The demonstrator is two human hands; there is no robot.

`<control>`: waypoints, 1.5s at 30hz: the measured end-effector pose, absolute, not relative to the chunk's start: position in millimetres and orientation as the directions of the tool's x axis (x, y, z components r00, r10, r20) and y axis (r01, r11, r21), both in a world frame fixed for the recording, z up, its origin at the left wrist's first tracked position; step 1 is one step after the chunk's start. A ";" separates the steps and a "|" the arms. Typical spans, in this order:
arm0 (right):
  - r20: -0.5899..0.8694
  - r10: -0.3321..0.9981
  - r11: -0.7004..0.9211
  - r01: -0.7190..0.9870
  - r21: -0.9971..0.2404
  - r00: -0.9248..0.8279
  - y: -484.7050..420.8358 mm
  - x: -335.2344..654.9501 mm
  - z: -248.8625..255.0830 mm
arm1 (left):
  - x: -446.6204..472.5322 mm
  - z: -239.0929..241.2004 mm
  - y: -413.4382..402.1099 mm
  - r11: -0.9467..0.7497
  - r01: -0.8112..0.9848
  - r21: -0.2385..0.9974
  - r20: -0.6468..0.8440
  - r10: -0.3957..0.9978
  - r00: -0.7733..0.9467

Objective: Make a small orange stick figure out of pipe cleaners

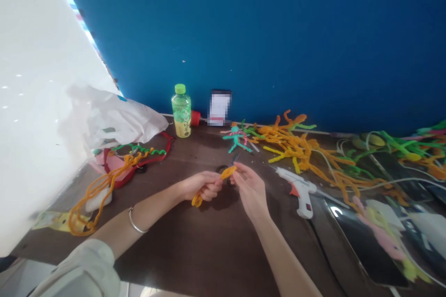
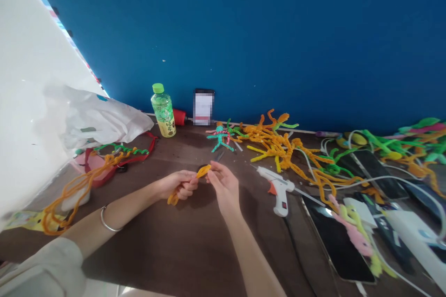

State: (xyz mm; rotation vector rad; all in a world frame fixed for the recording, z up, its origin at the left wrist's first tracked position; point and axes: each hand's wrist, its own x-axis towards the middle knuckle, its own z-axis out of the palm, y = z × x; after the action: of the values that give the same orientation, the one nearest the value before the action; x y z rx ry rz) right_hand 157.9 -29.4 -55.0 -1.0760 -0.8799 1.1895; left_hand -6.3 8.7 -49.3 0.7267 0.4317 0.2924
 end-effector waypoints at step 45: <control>0.029 0.992 0.027 0.022 -0.999 0.122 -33.8 149.5 -53.5 | 3.5 -50.2 -3.7 0.542 -0.102 0.834 -0.274 0.568 0.776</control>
State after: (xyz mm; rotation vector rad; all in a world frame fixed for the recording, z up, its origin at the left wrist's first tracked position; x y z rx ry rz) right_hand 149.5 -33.8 -53.5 -1.2587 -1.1463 1.0887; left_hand 3.5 -3.7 -50.2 0.9205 0.5681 0.4241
